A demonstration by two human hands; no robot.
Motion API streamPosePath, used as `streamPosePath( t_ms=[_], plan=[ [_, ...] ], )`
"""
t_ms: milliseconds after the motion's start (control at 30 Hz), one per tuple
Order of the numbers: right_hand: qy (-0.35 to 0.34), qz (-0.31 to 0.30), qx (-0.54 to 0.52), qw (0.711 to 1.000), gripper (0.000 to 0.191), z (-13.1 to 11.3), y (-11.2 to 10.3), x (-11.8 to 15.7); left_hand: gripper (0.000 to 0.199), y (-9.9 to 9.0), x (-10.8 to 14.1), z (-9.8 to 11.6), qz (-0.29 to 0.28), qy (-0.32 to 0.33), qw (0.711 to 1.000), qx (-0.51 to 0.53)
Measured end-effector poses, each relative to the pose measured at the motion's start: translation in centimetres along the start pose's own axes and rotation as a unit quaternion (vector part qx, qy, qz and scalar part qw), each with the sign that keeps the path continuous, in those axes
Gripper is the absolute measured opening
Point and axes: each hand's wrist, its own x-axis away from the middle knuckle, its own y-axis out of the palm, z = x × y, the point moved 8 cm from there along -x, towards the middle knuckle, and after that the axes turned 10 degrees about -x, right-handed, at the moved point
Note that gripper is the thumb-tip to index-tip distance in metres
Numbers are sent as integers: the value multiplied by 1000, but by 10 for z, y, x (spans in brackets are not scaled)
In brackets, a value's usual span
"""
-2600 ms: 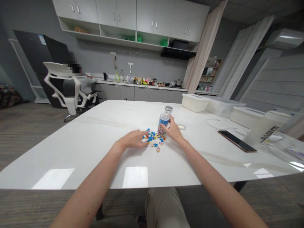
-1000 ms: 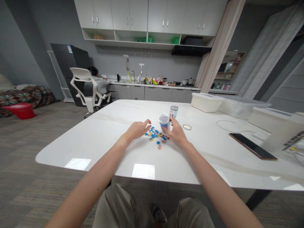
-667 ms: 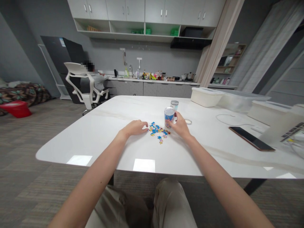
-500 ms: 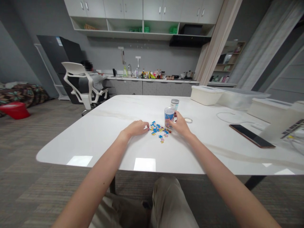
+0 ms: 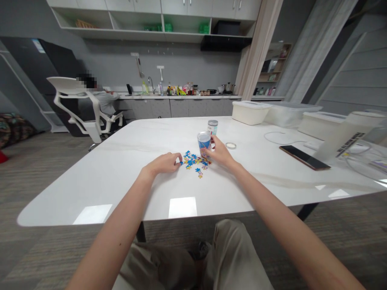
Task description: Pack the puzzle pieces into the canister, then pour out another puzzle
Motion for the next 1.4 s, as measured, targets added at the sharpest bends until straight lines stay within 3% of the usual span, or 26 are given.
streamPosePath(
  t_ms=[300, 400, 533, 633, 767, 933, 1033, 1100, 1200, 1300, 1400],
  plan=[
    [-32, -30, -3, 999, 58, -8, 5, 1, 18, -6, 2, 9, 2, 31, 999, 28],
    [-73, -52, 4, 996, 56, -17, 6, 1, 17, -27, 2, 12, 101, 5, 995, 18],
    [-119, -83, 23, 989, 53, -29, 10, 3, 21, -54, 8, 10, 258, -67, 963, 32],
    [-133, -103, 20, 986, 53, -33, 15, 5, 20, -57, 8, 15, 301, -48, 952, 35],
    [-158, -120, 8, 980, 53, -39, 19, 7, 18, -52, 5, 21, 312, -3, 950, 30],
    [-153, -115, 10, 982, 54, -42, 20, 8, 27, -55, 7, 21, 297, -22, 955, 5],
    [-98, -54, 14, 994, 55, -33, 11, 4, 27, -56, 7, 13, 268, -72, 961, -13],
    [-38, 9, 19, 999, 56, -23, 1, 1, 28, -50, 5, 8, 223, -88, 970, -32],
    [41, 71, 32, 996, 52, -7, -12, -1, 31, -30, -1, 9, 109, -51, 991, -55],
    [82, 80, 43, 992, 48, 6, -16, 0, 39, -12, -3, 13, 26, -14, 998, -47],
    [111, 59, 32, 992, 50, 17, -11, 2, 59, -3, -4, 17, -13, 7, 999, -29]
  ],
)
